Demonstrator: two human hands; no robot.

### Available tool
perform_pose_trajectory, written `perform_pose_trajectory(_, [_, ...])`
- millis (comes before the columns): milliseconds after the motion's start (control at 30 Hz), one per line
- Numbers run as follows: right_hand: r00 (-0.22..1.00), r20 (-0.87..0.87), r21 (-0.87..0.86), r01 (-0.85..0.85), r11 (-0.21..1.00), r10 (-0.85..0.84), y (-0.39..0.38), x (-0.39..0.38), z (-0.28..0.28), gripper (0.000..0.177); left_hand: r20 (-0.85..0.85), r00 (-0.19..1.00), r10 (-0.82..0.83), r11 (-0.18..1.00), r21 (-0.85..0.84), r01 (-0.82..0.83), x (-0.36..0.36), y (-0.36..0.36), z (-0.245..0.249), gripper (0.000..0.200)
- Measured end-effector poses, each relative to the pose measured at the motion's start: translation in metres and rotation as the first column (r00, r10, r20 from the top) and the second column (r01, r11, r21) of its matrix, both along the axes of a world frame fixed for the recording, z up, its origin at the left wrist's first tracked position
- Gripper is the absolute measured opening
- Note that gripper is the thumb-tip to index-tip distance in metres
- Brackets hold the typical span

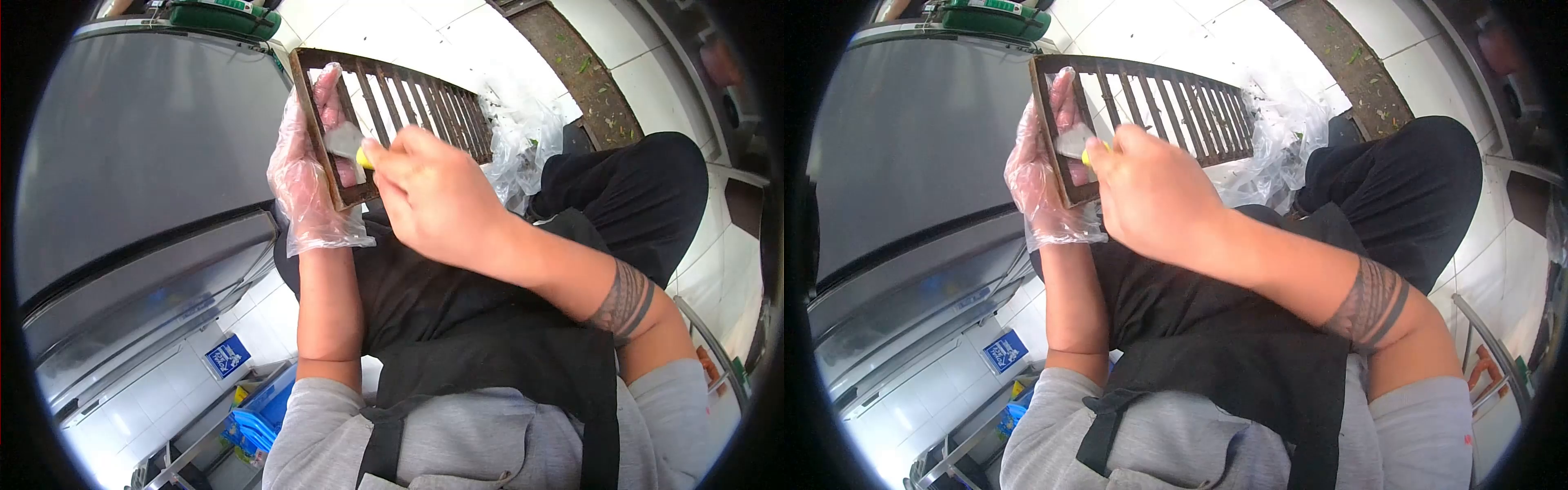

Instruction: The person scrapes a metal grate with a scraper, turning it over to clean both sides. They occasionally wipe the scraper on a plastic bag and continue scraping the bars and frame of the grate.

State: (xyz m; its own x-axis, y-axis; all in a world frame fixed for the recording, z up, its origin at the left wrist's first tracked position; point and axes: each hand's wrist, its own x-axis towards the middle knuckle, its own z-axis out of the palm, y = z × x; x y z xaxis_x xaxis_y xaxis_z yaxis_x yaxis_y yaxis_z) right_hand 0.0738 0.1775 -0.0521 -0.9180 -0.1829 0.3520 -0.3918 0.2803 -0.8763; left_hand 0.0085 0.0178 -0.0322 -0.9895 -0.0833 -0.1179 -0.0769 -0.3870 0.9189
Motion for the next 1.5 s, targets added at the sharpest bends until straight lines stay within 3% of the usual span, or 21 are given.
perform_pose_trajectory(67, [1.000,0.012,0.019,0.002,1.000,-0.003,-0.003,-0.009,0.000,0.024,0.072,0.997,0.032,0.994,-0.104,-0.025,0.002,0.000,0.005,0.049])
perform_pose_trajectory(133, [0.999,0.032,0.055,-0.030,0.998,0.028,0.005,0.009,0.007,0.025,-0.023,1.000,0.011,0.999,-0.044,-0.012,-0.003,-0.003,-0.006,0.047])
perform_pose_trajectory(200, [0.999,0.007,0.050,-0.033,0.998,0.033,0.007,0.020,0.010,0.025,-0.018,0.996,0.089,0.996,-0.005,-0.089,0.000,0.006,-0.002,0.048])
perform_pose_trajectory(267, [1.000,0.009,0.129,-0.023,0.991,0.023,0.002,0.001,0.006,0.029,-0.008,1.000,0.024,0.998,0.053,-0.023,0.000,0.001,-0.006,0.049])
perform_pose_trajectory(333, [0.994,-0.085,0.114,0.085,0.990,-0.076,-0.007,-0.022,0.003,0.030,0.035,0.995,0.092,0.994,0.064,-0.094,0.000,0.007,0.001,0.051])
perform_pose_trajectory(400, [0.995,-0.060,0.144,0.087,0.986,-0.079,-0.006,-0.008,0.008,0.027,0.055,0.992,0.114,0.988,0.101,-0.119,-0.004,0.000,-0.006,0.050])
perform_pose_trajectory(467, [1.000,0.026,0.086,-0.015,0.996,0.013,0.001,0.008,0.006,0.027,0.004,0.994,0.105,0.994,-0.044,-0.105,0.001,0.001,-0.005,0.049])
perform_pose_trajectory(500, [1.000,-0.001,0.094,0.023,0.995,-0.023,0.000,0.006,0.006,0.028,0.031,0.998,0.056,0.990,-0.131,-0.052,0.003,-0.001,-0.004,0.048])
perform_pose_trajectory(667, [0.995,-0.066,0.129,0.081,0.988,-0.073,-0.009,-0.044,-0.001,0.032,-0.054,0.996,0.071,0.997,-0.039,-0.073,0.001,0.002,-0.008,0.046])
perform_pose_trajectory(733, [0.998,0.041,0.110,0.039,0.993,-0.044,-0.008,-0.020,0.002,0.025,0.028,0.992,0.127,0.988,-0.089,-0.124,0.007,0.004,-0.002,0.045])
perform_pose_trajectory(867, [0.988,-0.088,0.120,0.140,0.983,-0.130,-0.011,-0.039,-0.003,0.027,-0.043,0.987,0.156,0.982,-0.105,-0.160,0.004,0.004,-0.009,0.044])
perform_pose_trajectory(1000, [0.993,-0.063,0.210,0.112,0.971,-0.101,-0.021,-0.065,-0.004,0.027,0.010,0.972,0.236,0.963,-0.135,-0.232,0.003,0.001,-0.010,0.044])
perform_pose_trajectory(1033, [0.996,-0.046,0.131,0.087,0.988,-0.082,-0.018,-0.049,-0.003,0.027,-0.033,0.987,0.157,0.983,-0.089,-0.160,0.003,-0.001,-0.006,0.044])
perform_pose_trajectory(1133, [0.997,0.026,0.143,0.068,0.987,-0.072,-0.013,-0.032,0.005,0.027,-0.007,0.986,0.169,0.975,-0.146,-0.168,0.006,0.005,0.002,0.045])
perform_pose_trajectory(1200, [0.989,-0.069,0.195,0.142,0.970,-0.131,-0.024,-0.073,-0.008,0.028,0.005,0.989,0.145,0.982,-0.127,-0.143,0.013,0.007,-0.001,0.044])
perform_pose_trajectory(1333, [0.990,-0.041,0.173,0.143,0.974,-0.138,-0.030,-0.099,-0.012,0.035,-0.024,0.990,0.138,0.986,-0.086,-0.140,0.007,0.007,0.002,0.043])
perform_pose_trajectory(1367, [0.975,-0.156,0.157,0.182,0.971,-0.157,-0.031,-0.103,-0.021,0.034,0.025,0.991,0.128,0.987,-0.102,-0.125,0.006,0.006,0.002,0.042])
perform_pose_trajectory(1400, [0.977,-0.158,0.162,0.170,0.972,-0.145,-0.025,-0.104,-0.015,0.034,0.076,0.990,0.117,0.987,-0.120,-0.107,0.005,0.006,0.003,0.043])
perform_pose_trajectory(1433, [0.993,0.100,0.036,0.059,0.998,-0.063,-0.015,-0.105,-0.003,0.032,0.060,0.994,0.094,0.984,-0.158,-0.084,0.005,0.008,0.000,0.047])
perform_pose_trajectory(1467, [0.939,0.341,-0.115,-0.012,0.993,0.051,-0.008,-0.104,0.002,0.031,0.005,0.998,0.064,0.973,-0.222,-0.061,0.004,0.008,0.000,0.057])
perform_pose_trajectory(1500, [0.838,0.521,-0.332,0.024,0.943,0.162,-0.006,-0.111,-0.005,0.033,-0.035,0.995,0.088,0.975,-0.199,-0.093,0.004,0.009,-0.004,0.062])
